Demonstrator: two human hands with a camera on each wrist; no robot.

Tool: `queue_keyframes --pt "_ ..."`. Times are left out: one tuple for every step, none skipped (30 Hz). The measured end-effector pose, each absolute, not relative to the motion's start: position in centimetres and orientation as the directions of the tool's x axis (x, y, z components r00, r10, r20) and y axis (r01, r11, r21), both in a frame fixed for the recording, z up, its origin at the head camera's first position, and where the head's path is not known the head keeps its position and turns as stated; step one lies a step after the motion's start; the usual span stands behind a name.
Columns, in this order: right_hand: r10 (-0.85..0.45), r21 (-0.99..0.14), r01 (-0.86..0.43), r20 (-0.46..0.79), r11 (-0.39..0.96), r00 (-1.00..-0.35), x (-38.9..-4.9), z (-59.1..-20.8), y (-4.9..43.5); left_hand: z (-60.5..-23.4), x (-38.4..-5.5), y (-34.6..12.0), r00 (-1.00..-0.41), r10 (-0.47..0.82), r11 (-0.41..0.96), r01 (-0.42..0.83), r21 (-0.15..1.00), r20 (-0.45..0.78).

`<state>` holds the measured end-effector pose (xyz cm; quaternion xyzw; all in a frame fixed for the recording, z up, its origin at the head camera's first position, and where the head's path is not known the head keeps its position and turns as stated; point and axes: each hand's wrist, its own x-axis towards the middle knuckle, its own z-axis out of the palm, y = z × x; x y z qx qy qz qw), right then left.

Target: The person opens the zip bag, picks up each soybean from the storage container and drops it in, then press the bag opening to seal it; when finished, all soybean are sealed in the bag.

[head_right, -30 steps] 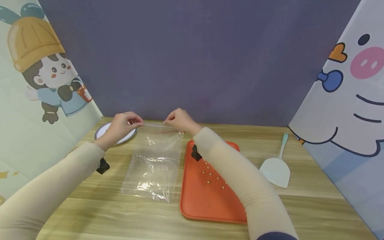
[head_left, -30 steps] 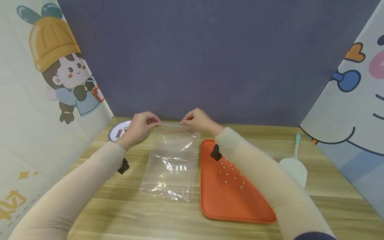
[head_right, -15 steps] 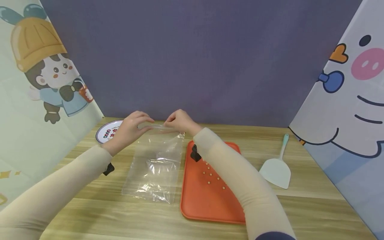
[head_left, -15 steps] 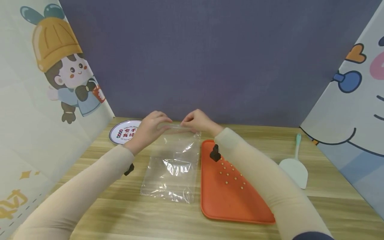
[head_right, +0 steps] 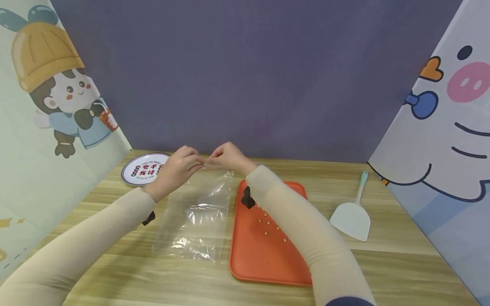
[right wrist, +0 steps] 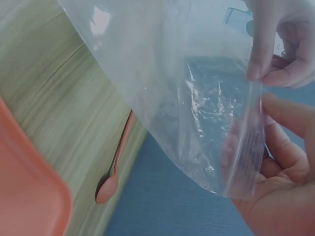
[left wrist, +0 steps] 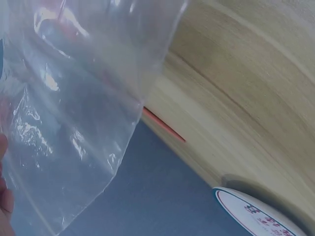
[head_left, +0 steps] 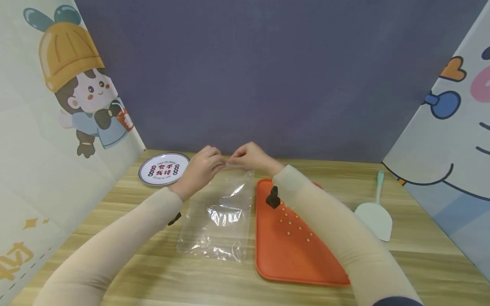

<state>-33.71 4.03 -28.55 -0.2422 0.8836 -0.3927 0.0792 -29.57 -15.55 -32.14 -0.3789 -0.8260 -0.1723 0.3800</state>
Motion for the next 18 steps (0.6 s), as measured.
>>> queue_keyframes --pt "-0.488 -0.731 -0.369 0.056 0.574 -0.871 -33.7 -28.6 4.0 -32.3 -29.7 -15.5 -0.415 0.499 0.652 0.758 -0.015 0.761" --pt "-0.484 -0.728 -0.371 0.061 0.577 -0.873 -33.7 -28.7 4.0 -32.4 -29.7 -15.4 -0.401 0.505 0.652 0.757 -0.033 0.764" --pt "-0.48 -0.722 -0.375 0.067 0.582 -0.875 -33.8 -28.7 4.0 -32.4 -29.7 -15.3 -0.388 0.513 0.652 0.756 -0.053 0.766" --pt "-0.477 -0.714 -0.38 0.074 0.588 -0.876 -33.8 -28.8 3.9 -32.6 -29.7 -15.3 -0.372 0.521 0.649 0.757 -0.074 0.768" --pt "-0.475 -0.707 -0.384 0.078 0.594 -0.877 -33.7 -28.8 3.9 -32.7 -29.8 -15.2 -0.354 0.528 0.647 0.756 -0.097 0.772" --pt "-0.475 -0.702 -0.388 0.08 0.597 -0.877 -33.7 -28.8 3.9 -32.8 -29.8 -15.2 -0.338 0.535 0.645 0.755 -0.116 0.774" --pt "-0.474 -0.695 -0.392 0.083 0.603 -0.876 -33.7 -28.8 3.9 -33.0 -29.8 -15.2 -0.33 0.541 0.646 0.752 -0.131 0.774" --pt "-0.475 -0.686 -0.398 0.086 0.609 -0.876 -33.7 -28.9 3.9 -33.1 -29.9 -15.1 -0.322 0.545 0.646 0.75 -0.143 0.774" --pt "-0.478 -0.679 -0.404 0.088 0.613 -0.874 -33.6 -28.9 3.9 -33.2 -29.9 -15.1 -0.318 0.547 0.647 0.747 -0.151 0.774" --pt "-0.483 -0.675 -0.408 0.087 0.615 -0.872 -33.6 -28.9 3.9 -33.3 -30.0 -15.1 -0.315 0.547 0.65 0.744 -0.155 0.776" --pt "-0.486 -0.672 -0.41 0.085 0.617 -0.87 -33.6 -28.9 3.9 -33.4 -30.0 -15.1 -0.317 0.547 0.655 0.738 -0.16 0.775" --pt "-0.49 -0.668 -0.412 0.081 0.619 -0.868 -33.6 -28.9 4.0 -33.4 -30.0 -15.0 -0.319 0.547 0.659 0.735 -0.163 0.774" --pt "-0.495 -0.665 -0.415 0.078 0.621 -0.865 -33.7 -29.0 4.0 -33.5 -29.9 -15.0 -0.322 0.549 0.662 0.731 -0.166 0.772" --pt "-0.5 -0.661 -0.419 0.075 0.623 -0.863 -33.7 -29.0 4.0 -33.5 -29.9 -14.9 -0.324 0.551 0.666 0.726 -0.172 0.769" --pt "-0.506 -0.659 -0.421 0.071 0.624 -0.86 -33.7 -29.0 4.0 -33.5 -29.9 -14.9 -0.326 0.554 0.67 0.72 -0.178 0.766" --pt "-0.511 -0.655 -0.425 0.069 0.624 -0.857 -33.8 -29.1 4.1 -33.5 -29.8 -14.9 -0.329 0.558 0.674 0.716 -0.184 0.762" --pt "-0.516 -0.653 -0.428 0.066 0.624 -0.854 -33.8 -29.1 4.1 -33.5 -29.8 -14.8 -0.335 0.562 0.678 0.71 -0.19 0.756" --pt "-0.521 -0.652 -0.432 0.065 0.624 -0.851 -33.8 -29.1 4.1 -33.6 -29.7 -14.8 -0.338 0.566 0.682 0.704 -0.196 0.752"
